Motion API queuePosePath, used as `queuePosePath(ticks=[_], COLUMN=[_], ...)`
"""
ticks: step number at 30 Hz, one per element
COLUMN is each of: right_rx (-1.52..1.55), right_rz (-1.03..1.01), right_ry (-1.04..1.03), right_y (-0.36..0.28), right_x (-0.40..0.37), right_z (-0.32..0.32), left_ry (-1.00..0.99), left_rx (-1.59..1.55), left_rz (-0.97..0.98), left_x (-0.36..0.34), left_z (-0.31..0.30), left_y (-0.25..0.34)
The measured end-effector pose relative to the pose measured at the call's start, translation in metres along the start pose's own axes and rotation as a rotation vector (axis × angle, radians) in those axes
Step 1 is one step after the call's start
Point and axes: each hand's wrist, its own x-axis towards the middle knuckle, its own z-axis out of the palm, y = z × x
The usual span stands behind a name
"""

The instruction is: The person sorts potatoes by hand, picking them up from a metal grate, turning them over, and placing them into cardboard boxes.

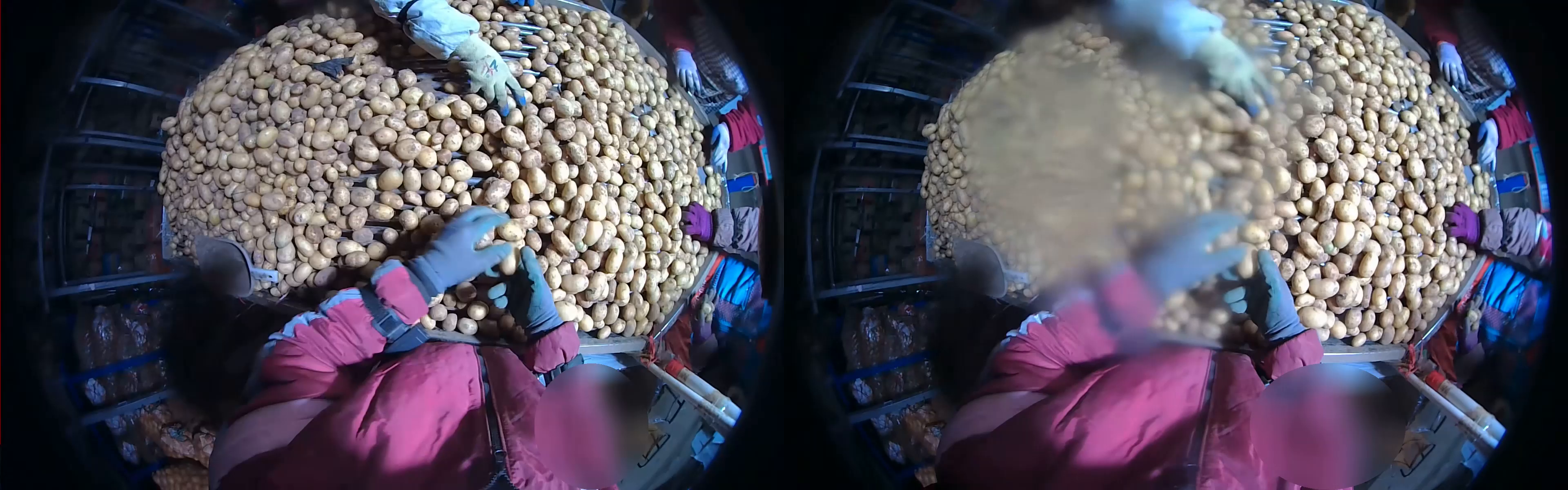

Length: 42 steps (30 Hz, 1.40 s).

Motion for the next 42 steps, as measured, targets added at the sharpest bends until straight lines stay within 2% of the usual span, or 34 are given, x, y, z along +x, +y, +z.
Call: queuePosePath(ticks=[2,3,4,6,7,8,9,10,11,13,15,16,17,18,19,20,22,25,26,28,29,31,33,35,36,38,39,41,42], right_rx=[0.013,-0.105,-0.221,-0.179,-0.144,-0.147,-0.310,-0.472,-0.477,-0.262,-0.326,-0.383,-0.442,-0.639,-0.366,-0.494,-0.571,-0.485,-0.416,-0.420,-0.326,-0.348,-0.393,-0.316,-0.321,-0.340,-0.292,-0.200,-0.205], right_rz=[0.000,-0.029,-0.061,-0.043,-0.019,-0.019,-0.054,-0.089,-0.086,-0.012,-0.049,-0.076,-0.100,-0.237,-0.154,-0.172,-0.223,-0.256,-0.263,-0.318,-0.350,-0.403,-0.597,-0.523,-0.589,-0.717,-0.741,-0.791,-0.838], right_ry=[-0.031,0.017,0.067,0.043,0.019,0.023,0.042,0.060,0.060,0.094,0.070,0.049,0.030,-0.076,-0.037,-0.057,-0.112,-0.134,-0.147,-0.082,-0.067,0.026,0.091,0.183,0.241,0.366,0.393,0.445,0.502], right_y=[0.001,0.002,0.003,0.005,0.005,0.005,0.006,0.006,0.009,0.011,0.012,0.013,0.015,0.015,0.021,0.034,0.036,0.048,0.054,0.057,0.062,0.070,0.073,0.079,0.091,0.115,0.119,0.127,0.131], right_x=[0.001,-0.001,-0.003,-0.006,-0.008,-0.011,-0.015,-0.016,-0.017,-0.014,-0.009,-0.008,-0.008,-0.011,-0.008,0.005,-0.003,-0.005,-0.001,-0.016,-0.015,-0.020,-0.038,-0.062,-0.060,-0.057,-0.070,-0.097,-0.112], right_z=[-0.001,0.003,0.006,0.007,0.008,0.011,0.017,0.021,0.022,0.026,0.034,0.039,0.043,0.050,0.050,0.029,0.045,0.041,0.033,0.038,0.035,0.019,0.026,0.018,-0.002,-0.042,-0.047,-0.054,-0.058], left_ry=[0.219,0.335,0.429,0.531,0.552,0.519,0.481,0.470,0.474,0.336,0.238,0.308,0.265,0.130,0.006,-0.116,-0.257,-0.340,-0.334,-0.292,-0.228,-0.115,0.136,0.120,0.099,0.120,0.181,0.216,0.217], left_rx=[0.152,0.277,0.427,0.682,0.707,0.595,0.479,0.445,0.441,0.338,0.254,-0.128,-0.373,-0.563,-0.695,-0.784,-0.877,-0.644,-0.592,-0.477,-0.402,-0.242,0.498,0.864,1.019,1.045,0.960,0.865,0.851], left_rz=[0.053,0.053,0.057,0.127,0.138,-0.102,-0.337,-0.357,-0.360,-0.247,-0.187,-0.216,-0.193,-0.138,-0.120,-0.119,-0.244,-0.041,-0.076,-0.074,-0.064,0.004,0.297,0.326,0.332,0.355,0.395,0.307,0.321], left_x=[0.002,0.005,0.008,0.014,0.018,0.019,0.021,0.021,0.018,0.012,0.002,-0.008,-0.018,-0.029,-0.038,-0.049,-0.066,-0.079,-0.078,-0.073,-0.068,-0.050,-0.043,-0.035,-0.032,-0.032,-0.035,-0.051,-0.053], left_z=[-0.020,-0.036,-0.055,-0.083,-0.091,-0.090,-0.091,-0.091,-0.090,-0.085,-0.077,-0.068,-0.065,-0.066,-0.064,-0.061,-0.049,-0.053,-0.053,-0.055,-0.055,-0.052,-0.064,-0.059,-0.056,-0.054,-0.050,-0.044,-0.043], left_y=[-0.044,-0.075,-0.109,-0.195,-0.193,-0.190,-0.162,-0.152,-0.159,-0.162,-0.154,-0.126,-0.107,-0.088,-0.068,-0.049,-0.012,0.004,-0.004,-0.033,-0.051,-0.113,-0.131,-0.200,-0.231,-0.252,-0.253,-0.188,-0.183])
